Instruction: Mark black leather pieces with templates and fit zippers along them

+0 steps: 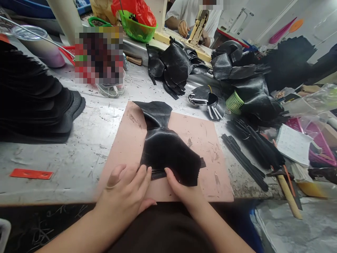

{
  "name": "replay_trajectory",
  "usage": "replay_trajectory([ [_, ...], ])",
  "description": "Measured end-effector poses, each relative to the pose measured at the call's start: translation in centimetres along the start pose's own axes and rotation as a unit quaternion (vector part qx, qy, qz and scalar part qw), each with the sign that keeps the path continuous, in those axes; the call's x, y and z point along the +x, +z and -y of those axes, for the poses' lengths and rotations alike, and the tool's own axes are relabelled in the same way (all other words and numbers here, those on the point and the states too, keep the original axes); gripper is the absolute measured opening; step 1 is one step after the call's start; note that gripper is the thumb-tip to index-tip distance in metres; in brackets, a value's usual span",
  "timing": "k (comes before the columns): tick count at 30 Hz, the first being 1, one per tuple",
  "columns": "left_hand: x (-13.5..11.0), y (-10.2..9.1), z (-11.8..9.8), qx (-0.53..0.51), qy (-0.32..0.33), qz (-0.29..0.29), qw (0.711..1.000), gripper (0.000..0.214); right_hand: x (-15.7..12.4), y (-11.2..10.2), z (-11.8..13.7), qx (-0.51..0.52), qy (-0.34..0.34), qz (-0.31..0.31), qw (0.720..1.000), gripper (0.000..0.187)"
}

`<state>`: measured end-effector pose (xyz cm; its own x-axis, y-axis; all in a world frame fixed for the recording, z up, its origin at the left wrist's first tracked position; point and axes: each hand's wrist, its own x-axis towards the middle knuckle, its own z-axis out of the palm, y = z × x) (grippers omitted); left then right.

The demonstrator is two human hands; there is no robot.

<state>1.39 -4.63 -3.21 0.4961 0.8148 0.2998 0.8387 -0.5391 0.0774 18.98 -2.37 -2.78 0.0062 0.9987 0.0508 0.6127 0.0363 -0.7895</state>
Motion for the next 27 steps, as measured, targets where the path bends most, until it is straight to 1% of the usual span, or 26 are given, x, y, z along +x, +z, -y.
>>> replay_trajectory([
  [2,0.4,-0.1,-0.1,0.005,0.022,0.008,1.000,0.045,0.0,0.0,0.1,0.001,0.004,0.004,1.000,0.019],
  [5,0.9,-0.2,-0.3,0.020,0.051,0.041,0.998,0.053,0.1,0.0,0.1,0.004,0.013,-0.002,1.000,0.017],
  [7,1.1,-0.1,-0.4,0.027,0.045,0.047,0.998,0.058,0.0,0.1,0.1,0.008,0.019,-0.004,1.000,0.017],
  [9,1.3,0.0,-0.6,0.022,0.038,0.040,0.998,0.057,0.0,0.1,0.0,0.013,0.019,-0.008,1.000,0.017],
  [11,1.4,0.2,-0.7,0.013,0.050,0.035,0.998,0.055,0.0,0.2,-0.1,0.016,0.021,-0.012,1.000,0.017],
  [13,1.5,0.3,-0.7,0.008,0.066,0.039,0.997,0.058,0.0,0.3,-0.2,0.018,0.022,-0.013,1.000,0.017],
  [16,1.6,0.5,-0.8,0.001,0.063,0.051,0.997,0.063,0.0,0.3,-0.2,0.013,0.020,-0.011,1.000,0.017],
  [18,1.6,0.6,-0.9,-0.004,0.051,0.052,0.997,0.059,0.1,0.1,-0.2,-0.002,0.011,-0.010,1.000,0.019],
  [20,1.6,0.7,-1.0,-0.001,0.043,0.045,0.998,0.055,0.2,-0.3,-0.4,-0.022,-0.015,-0.026,0.999,0.024],
  [22,1.7,0.9,-1.0,0.003,0.051,0.040,0.998,0.054,0.5,-0.9,-0.6,-0.035,-0.042,-0.045,0.997,0.031],
  [23,1.7,0.9,-1.1,0.005,0.059,0.039,0.997,0.053,0.8,-1.2,-0.7,-0.034,-0.049,-0.042,0.997,0.034],
  [24,1.8,0.9,-1.1,0.005,0.067,0.040,0.997,0.053,1.1,-1.6,-0.8,-0.028,-0.049,-0.027,0.998,0.037],
  [27,1.9,0.9,-1.1,0.010,0.071,0.030,0.997,0.051,2.1,-2.5,-0.9,-0.003,-0.022,0.046,0.999,0.036],
])
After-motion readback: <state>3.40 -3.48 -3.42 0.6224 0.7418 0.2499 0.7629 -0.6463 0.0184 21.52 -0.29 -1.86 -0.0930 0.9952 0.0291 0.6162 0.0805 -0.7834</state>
